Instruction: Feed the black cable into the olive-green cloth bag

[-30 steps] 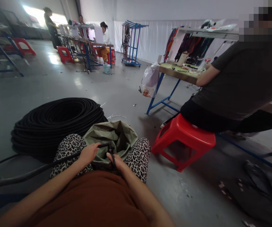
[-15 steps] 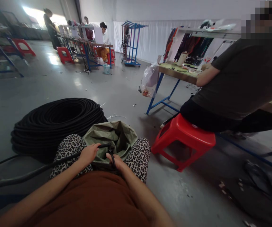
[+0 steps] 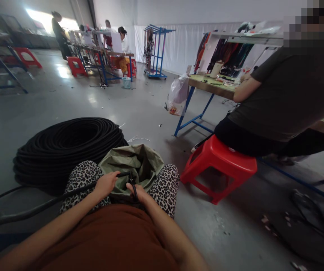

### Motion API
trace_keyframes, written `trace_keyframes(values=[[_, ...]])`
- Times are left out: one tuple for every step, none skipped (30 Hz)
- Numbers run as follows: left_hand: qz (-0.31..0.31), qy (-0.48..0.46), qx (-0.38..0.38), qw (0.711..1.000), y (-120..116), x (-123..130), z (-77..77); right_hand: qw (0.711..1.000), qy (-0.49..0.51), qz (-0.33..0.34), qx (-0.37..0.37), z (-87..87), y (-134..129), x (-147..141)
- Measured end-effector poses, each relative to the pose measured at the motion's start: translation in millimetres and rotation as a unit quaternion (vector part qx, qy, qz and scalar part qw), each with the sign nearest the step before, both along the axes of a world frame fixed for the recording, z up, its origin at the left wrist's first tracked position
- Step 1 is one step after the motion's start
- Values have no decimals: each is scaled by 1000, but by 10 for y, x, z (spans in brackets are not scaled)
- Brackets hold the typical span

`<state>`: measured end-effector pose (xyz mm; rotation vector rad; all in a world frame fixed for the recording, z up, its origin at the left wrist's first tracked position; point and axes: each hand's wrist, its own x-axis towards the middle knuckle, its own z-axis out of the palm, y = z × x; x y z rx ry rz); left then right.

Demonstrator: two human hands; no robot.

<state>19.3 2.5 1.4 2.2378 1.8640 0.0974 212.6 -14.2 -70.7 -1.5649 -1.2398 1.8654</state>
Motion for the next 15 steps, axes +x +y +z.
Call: trace_keyframes(values=[[1,0,1,1000,2,-3,-10,1000,0,-2,-5,20,-1,-4],[1,0,2,1000,4,-7,-20,1000,0,-5,-10,36,-2,-9],[1,0,3,1000,4,-10,-30,1000,1,-6,-15,46,-2,-13],[1,-1,3,1000,4,-12,-38,1000,3,-7,-18,51,-2,-16],[1,-2,4,1000,2,-13,-45,1000,6,-9,-19,49,-1,-18],[0,-3,3,1000,0,-13,-50,1000,11,-11,-20,43,0,-20],[0,-3,2,1000,-3,-13,-52,1000,15,-13,-21,35,1,-20],[-1,-4,1,1000,-6,-11,-51,999,17,-15,-24,26,2,-21],[-2,-4,-1,1000,-9,-10,-49,999,18,-16,-25,19,2,-21],[-3,-4,-3,1000,-12,-8,-45,999,17,-16,-26,15,0,-22],[-5,-3,-6,1000,-14,-6,-40,999,14,-17,-25,15,-2,-23],[-6,-2,-9,1000,-16,-4,-36,999,12,-20,-23,18,-5,-25],[-8,-1,-11,1000,-18,-2,-33,999,9,-25,-21,26,-9,-28],[-9,0,-15,1000,-20,0,-30,999,7,-32,-19,37,-13,-33],[-11,2,-17,1000,-23,4,-28,999,3,-39,-20,49,-16,-38]])
